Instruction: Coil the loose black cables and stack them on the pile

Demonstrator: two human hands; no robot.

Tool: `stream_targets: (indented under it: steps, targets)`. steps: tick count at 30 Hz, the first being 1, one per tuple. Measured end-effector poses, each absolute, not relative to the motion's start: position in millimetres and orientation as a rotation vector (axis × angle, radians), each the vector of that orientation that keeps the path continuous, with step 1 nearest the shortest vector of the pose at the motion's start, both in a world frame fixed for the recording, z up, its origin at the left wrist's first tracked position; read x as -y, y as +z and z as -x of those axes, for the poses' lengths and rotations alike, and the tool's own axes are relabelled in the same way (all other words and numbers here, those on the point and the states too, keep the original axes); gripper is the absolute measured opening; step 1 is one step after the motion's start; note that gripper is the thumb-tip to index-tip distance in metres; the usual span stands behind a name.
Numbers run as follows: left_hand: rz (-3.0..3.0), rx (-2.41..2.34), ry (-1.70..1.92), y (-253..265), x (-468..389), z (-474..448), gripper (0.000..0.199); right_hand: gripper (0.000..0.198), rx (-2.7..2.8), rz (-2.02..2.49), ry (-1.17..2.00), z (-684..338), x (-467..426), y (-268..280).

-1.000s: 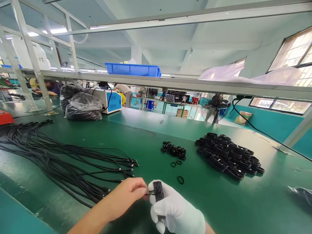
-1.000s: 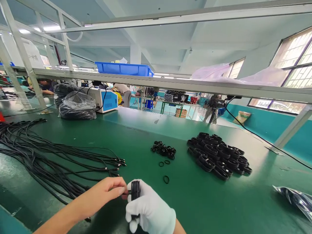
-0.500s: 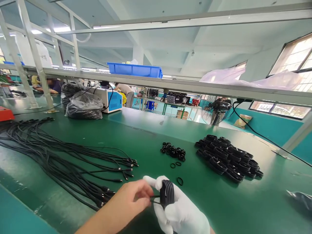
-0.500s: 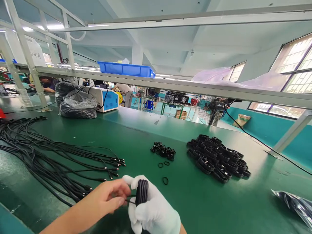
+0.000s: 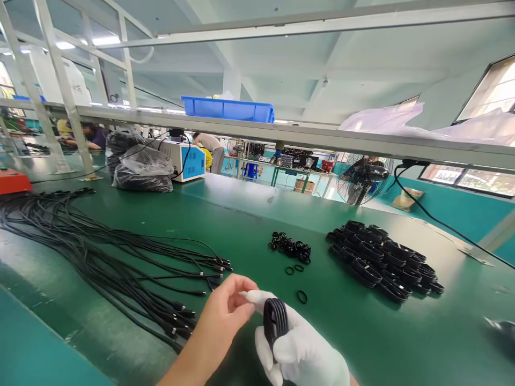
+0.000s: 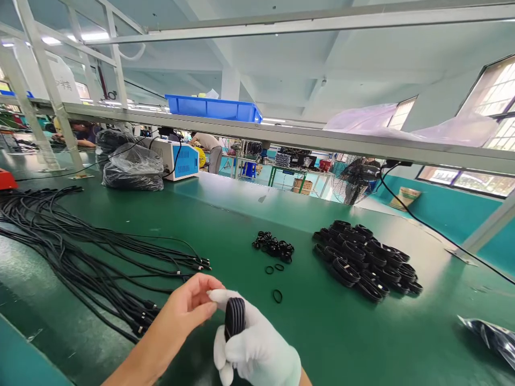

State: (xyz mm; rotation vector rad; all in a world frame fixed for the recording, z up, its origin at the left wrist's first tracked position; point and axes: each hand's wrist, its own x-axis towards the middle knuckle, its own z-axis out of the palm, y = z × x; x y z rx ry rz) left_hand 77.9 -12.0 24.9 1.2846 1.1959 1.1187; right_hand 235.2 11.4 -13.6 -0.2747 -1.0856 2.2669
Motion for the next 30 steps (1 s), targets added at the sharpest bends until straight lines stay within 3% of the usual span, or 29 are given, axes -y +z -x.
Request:
stream_targets:
  steps: [4,8,14,18,23,30]
  targets:
    - [-1.660,-1.275,0.925,44.6,13.7,-68.1,0.035,0.070,1.016,0.202,2.434,-235.7,-10.3,-18.8]
    - [-1.625,-1.122,0.739,54.0,-0.4,-62.0,0.028,0.051,0.914,0.182,2.455,-232.8,-6.3,-19.0]
    - [-1.346,-1.185,0.787,35.8,-20.5,-60.5,0.029,0.033,1.164,0.588,2.039,-214.8,-3.2,3.5]
    - [-1.329,-1.253,0.792,26.4,-21.4,-68.0,0.025,0.056,1.364,0.980,1.698,-205.4,-1.1,6.0]
    - [-1.395,-1.309,0.780,22.5,-20.1,-74.1,0.024,0.025,1.311,0.996,1.805,-210.9,0.1,4.5]
    - [-1.379,-1.367,0.886,20.3,-13.1,-70.4,0.026,0.046,1.310,0.854,1.944,-220.2,-2.4,5.2]
